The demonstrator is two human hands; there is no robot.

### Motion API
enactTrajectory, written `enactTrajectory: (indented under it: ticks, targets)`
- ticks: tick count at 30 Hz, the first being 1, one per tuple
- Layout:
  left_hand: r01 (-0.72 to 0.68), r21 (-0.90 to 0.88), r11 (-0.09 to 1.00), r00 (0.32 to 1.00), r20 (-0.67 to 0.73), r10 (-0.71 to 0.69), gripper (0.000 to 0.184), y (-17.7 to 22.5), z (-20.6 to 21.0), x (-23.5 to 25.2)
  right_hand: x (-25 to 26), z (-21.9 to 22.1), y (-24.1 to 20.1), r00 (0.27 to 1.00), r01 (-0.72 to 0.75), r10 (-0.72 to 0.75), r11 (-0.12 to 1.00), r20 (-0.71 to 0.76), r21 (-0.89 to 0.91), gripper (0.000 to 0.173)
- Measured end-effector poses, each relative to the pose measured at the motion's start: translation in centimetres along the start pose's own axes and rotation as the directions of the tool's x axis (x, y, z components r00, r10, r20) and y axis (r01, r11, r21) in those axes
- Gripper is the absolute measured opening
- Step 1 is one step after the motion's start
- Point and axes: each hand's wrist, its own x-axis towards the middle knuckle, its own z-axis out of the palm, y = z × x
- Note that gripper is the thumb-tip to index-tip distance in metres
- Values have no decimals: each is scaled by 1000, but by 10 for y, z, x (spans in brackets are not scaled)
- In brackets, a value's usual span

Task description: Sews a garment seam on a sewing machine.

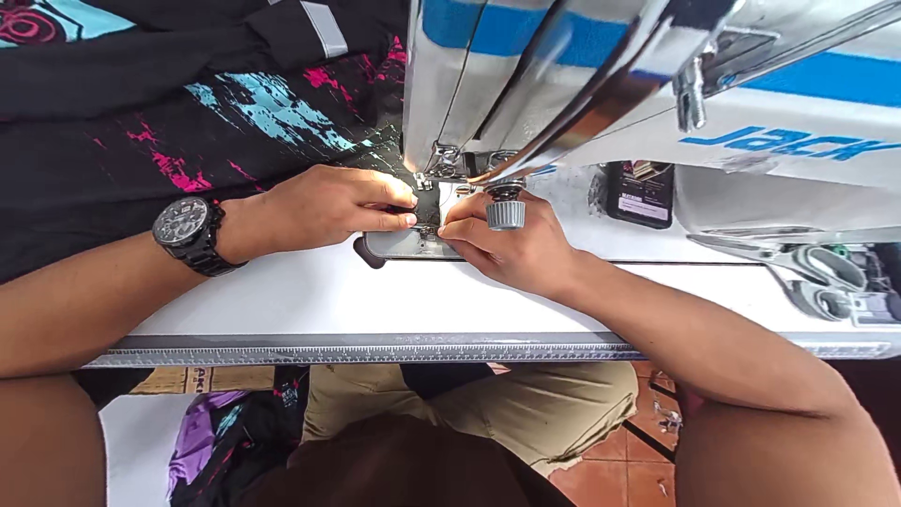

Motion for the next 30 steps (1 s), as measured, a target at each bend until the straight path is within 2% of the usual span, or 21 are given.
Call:
enactTrajectory:
  ticks: [9, 19, 30]
  targets:
    - [16, -27, 1000, 1000, -26, -17, 37, -9, -3, 3, 4, 2, 6, 999, -25, 24, 999, -27, -44, 16]
    - [30, 36, 999, 999, 14, -30, 38, -15, -7, 7, 5, 3, 14, 994, -106, 106, 993, -4, -57, 17]
    - [128, 39, 991, 991, 22, -129, 38, -12, -11, 10, 9, 4, 14, 989, -149, 146, 984, -37, -102, 14]
